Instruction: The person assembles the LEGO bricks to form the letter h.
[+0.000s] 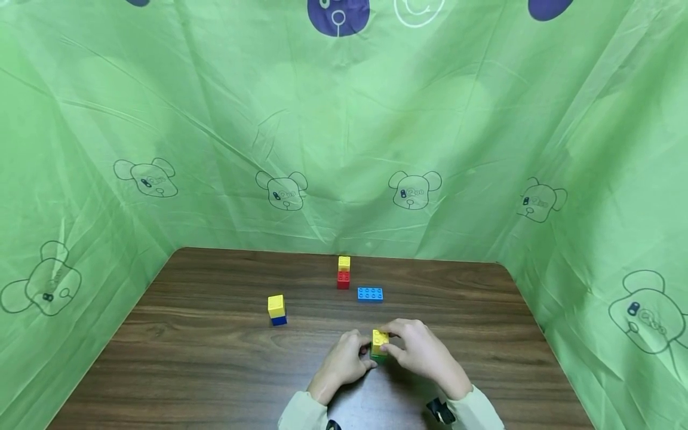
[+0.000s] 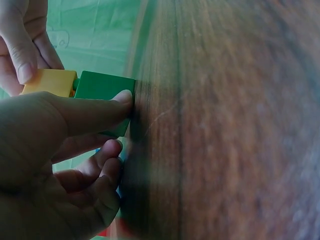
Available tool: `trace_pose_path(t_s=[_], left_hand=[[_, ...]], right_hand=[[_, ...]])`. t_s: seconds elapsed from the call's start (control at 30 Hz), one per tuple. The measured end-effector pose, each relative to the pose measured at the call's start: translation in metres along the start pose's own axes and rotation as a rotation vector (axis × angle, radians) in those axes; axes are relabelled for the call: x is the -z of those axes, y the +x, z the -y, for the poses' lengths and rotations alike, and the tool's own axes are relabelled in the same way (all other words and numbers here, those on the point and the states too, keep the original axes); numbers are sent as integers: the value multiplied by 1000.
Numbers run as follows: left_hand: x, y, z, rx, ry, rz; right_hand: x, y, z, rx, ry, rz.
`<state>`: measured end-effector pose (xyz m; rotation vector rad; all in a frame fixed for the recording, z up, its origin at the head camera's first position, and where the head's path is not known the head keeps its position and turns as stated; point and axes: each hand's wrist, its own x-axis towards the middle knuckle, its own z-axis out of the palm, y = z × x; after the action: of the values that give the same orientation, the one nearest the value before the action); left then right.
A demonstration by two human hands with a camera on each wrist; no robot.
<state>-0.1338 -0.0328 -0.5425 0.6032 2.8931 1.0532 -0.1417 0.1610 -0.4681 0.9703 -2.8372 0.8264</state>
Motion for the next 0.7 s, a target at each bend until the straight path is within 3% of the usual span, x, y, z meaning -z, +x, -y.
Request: trace_pose_path(t_s=[0.7], left_hand=[[1, 0, -2, 29, -8, -4]], right_hand=[[-4, 0, 1, 8, -60, -54]])
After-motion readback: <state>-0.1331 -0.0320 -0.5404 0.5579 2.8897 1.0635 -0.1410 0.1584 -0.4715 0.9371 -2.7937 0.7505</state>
